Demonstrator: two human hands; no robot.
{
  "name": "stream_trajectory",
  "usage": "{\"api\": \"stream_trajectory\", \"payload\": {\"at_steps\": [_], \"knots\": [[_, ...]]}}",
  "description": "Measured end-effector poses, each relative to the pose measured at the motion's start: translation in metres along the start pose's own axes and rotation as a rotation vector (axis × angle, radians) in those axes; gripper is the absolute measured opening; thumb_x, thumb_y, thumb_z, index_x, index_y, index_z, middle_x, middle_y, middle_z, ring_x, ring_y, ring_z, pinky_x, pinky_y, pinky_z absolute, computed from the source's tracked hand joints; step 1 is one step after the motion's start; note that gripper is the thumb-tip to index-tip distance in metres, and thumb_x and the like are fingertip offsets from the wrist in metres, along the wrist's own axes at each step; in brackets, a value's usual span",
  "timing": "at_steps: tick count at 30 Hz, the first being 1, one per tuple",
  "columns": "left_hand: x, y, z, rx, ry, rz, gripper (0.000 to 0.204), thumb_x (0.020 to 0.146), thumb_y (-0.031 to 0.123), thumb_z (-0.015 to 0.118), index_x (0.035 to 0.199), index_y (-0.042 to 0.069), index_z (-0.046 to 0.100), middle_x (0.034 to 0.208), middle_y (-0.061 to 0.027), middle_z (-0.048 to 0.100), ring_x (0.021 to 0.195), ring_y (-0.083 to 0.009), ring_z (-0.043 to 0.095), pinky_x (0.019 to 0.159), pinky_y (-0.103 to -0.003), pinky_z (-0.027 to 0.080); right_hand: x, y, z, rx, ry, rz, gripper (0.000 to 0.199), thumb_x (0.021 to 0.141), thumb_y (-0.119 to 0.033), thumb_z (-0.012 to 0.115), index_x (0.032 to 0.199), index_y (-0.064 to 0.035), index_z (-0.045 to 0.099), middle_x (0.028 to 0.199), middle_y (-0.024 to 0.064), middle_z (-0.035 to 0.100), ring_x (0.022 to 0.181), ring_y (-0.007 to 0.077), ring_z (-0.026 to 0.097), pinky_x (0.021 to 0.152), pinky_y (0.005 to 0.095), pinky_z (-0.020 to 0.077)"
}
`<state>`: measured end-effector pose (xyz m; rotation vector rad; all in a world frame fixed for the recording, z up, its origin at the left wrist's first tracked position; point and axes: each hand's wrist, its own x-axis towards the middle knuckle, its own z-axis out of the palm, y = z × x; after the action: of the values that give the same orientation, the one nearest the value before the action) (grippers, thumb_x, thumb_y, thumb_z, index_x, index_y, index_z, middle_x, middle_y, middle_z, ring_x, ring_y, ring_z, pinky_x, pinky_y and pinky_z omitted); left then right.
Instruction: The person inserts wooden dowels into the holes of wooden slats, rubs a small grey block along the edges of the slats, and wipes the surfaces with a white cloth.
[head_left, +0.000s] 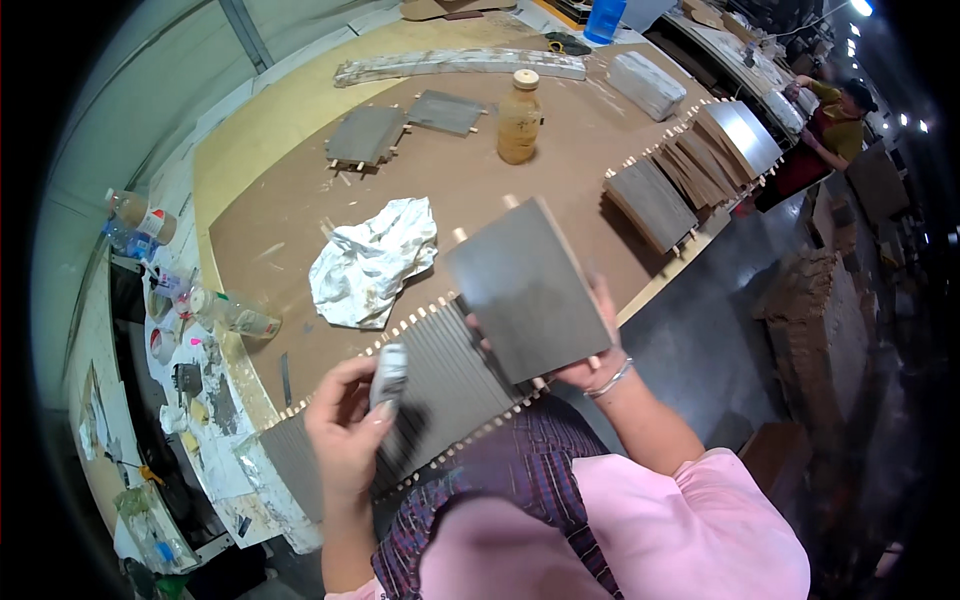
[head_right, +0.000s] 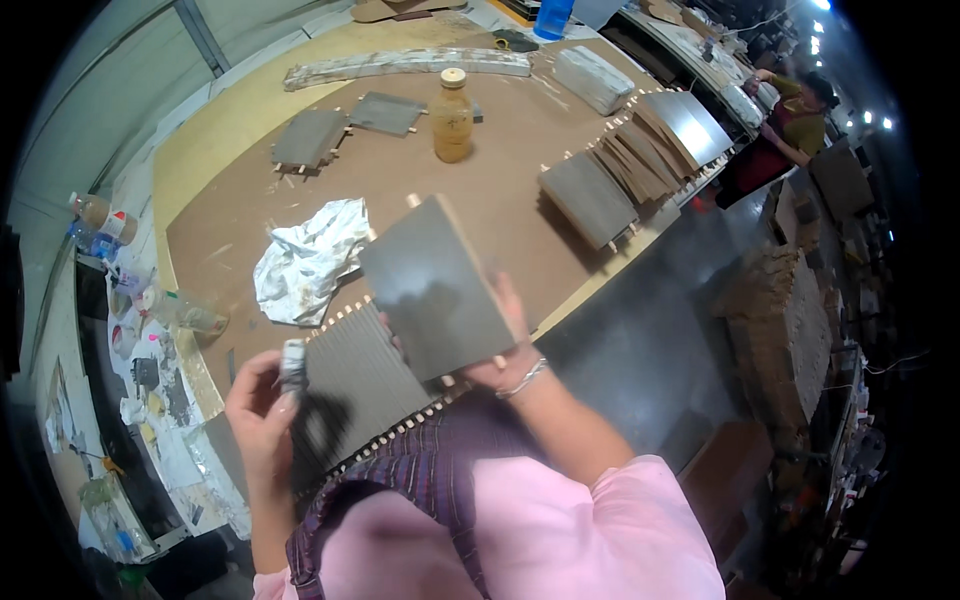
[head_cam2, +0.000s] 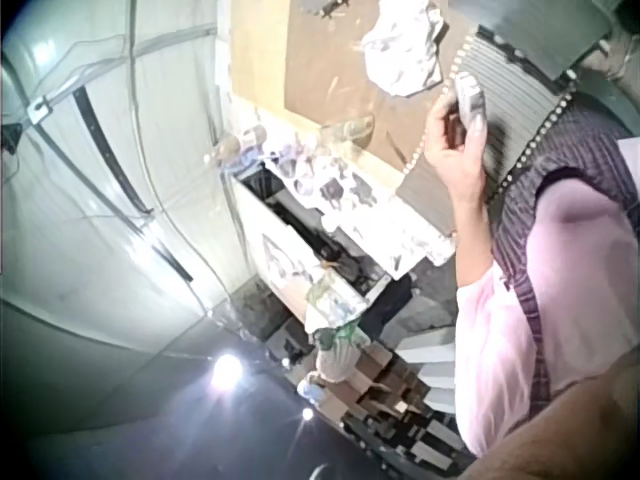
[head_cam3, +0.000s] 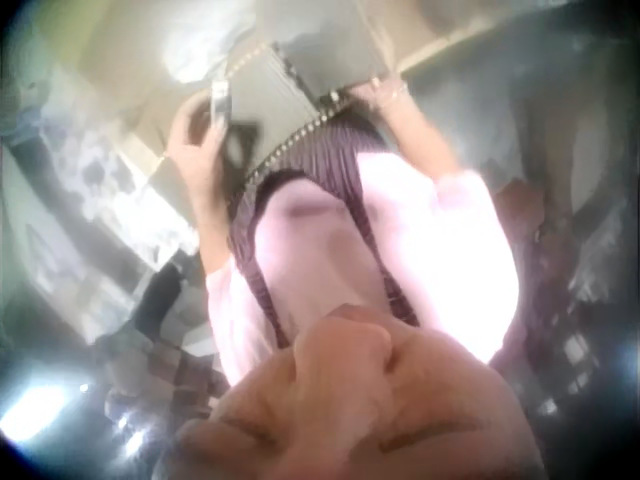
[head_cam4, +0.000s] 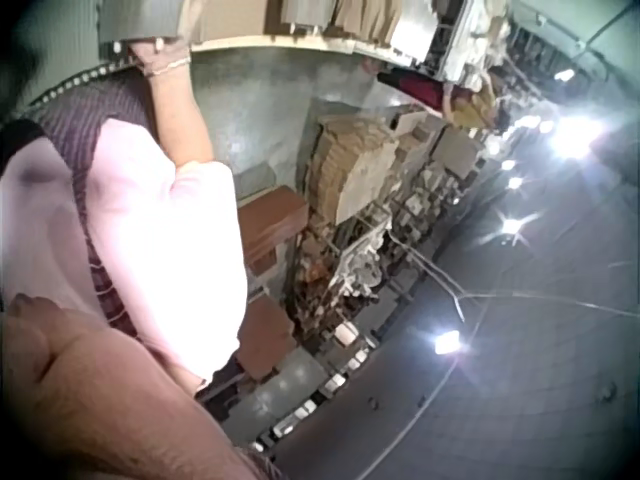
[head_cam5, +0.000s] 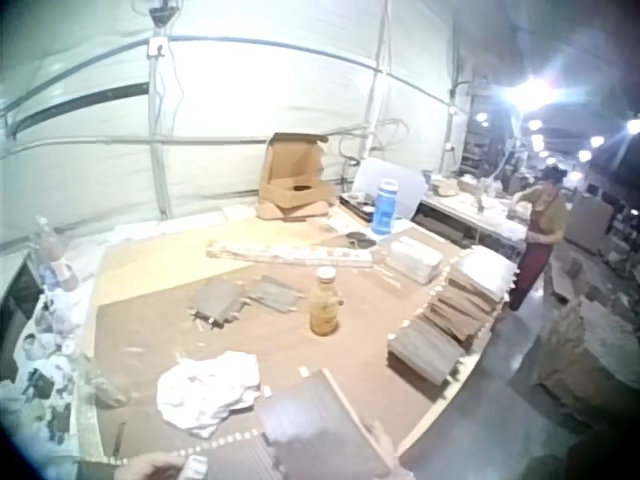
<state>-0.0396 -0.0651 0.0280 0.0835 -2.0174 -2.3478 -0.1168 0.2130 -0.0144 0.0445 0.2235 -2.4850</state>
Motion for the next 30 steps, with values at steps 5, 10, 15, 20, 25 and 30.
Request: {"api": "stream_trajectory", "payload": {"at_steps": [5, 10, 15, 20, 25, 30], "knots": [[0.014, 0.019, 0.028, 0.617, -0.061, 0.503, 0.043, 0.070, 0.004, 0.078, 0.110, -0.001, 0.066, 0.102, -0.0147, 0.065, 0.089, -0.0268, 0.064, 0.078, -0.035, 0.052, 0.029, 0.050, -0.007, 0.355, -0.211, 0.153, 0.071, 0.100, -0.060, 0.040, 0.145, -0.0057, 0.048, 0.140, 0.0196, 0.057, 0.123, 0.0387, 0.058, 0.111, 0.0500, 0.0424], [0.007, 0.023, 0.050, 0.776, -0.171, 0.780, 0.047, 0.066, 0.007, 0.080, 0.110, 0.001, 0.066, 0.098, -0.0147, 0.064, 0.079, -0.0283, 0.062, 0.068, -0.037, 0.051, 0.036, 0.071, 0.002, 0.144, 0.080, 0.182, 0.061, 0.104, -0.057, 0.038, 0.135, -0.0080, 0.057, 0.123, 0.0128, 0.066, 0.109, 0.0260, 0.065, 0.100, 0.0406, 0.0503], [0.014, 0.024, 0.046, 0.869, -0.151, 0.785, 0.045, 0.065, 0.005, 0.079, 0.109, 0.001, 0.068, 0.098, -0.0154, 0.065, 0.081, -0.0302, 0.063, 0.069, -0.038, 0.053, 0.031, 0.078, -0.002, 0.170, -0.087, 0.246, 0.057, 0.105, -0.058, 0.035, 0.124, -0.0104, 0.060, 0.115, 0.0085, 0.066, 0.106, 0.0220, 0.064, 0.094, 0.0391, 0.0521], [0.019, 0.025, 0.038, 0.864, -0.065, 0.774, 0.043, 0.065, 0.007, 0.080, 0.106, 0.001, 0.068, 0.095, -0.0145, 0.065, 0.080, -0.0311, 0.063, 0.067, -0.039, 0.052, 0.027, 0.083, 0.017, 0.022, 0.262, 0.276, 0.055, 0.100, -0.061, 0.044, 0.110, -0.0121, 0.067, 0.102, 0.0069, 0.072, 0.095, 0.0220, 0.068, 0.090, 0.0388, 0.0539], [0.021, 0.022, 0.038, 0.887, -0.087, 0.797, 0.040, 0.066, 0.006, 0.078, 0.105, 0.000, 0.067, 0.095, -0.0149, 0.064, 0.080, -0.0304, 0.063, 0.069, -0.038, 0.053, 0.029, 0.086, 0.006, 0.221, 0.029, 0.286, 0.059, 0.102, -0.060, 0.038, 0.115, -0.0103, 0.067, 0.107, 0.0085, 0.072, 0.104, 0.0241, 0.068, 0.096, 0.0433, 0.0524], [0.057, 0.022, -0.006, 0.864, 0.230, 0.593, 0.037, 0.068, 0.003, 0.079, 0.102, 0.001, 0.068, 0.098, -0.0142, 0.066, 0.085, -0.0281, 0.064, 0.073, -0.038, 0.053, 0.021, 0.094, 0.023, 0.019, 0.021, 0.392, 0.067, 0.105, -0.059, 0.025, 0.146, -0.0101, 0.046, 0.141, 0.0149, 0.055, 0.121, 0.0305, 0.061, 0.104, 0.0459, 0.0494]]}}
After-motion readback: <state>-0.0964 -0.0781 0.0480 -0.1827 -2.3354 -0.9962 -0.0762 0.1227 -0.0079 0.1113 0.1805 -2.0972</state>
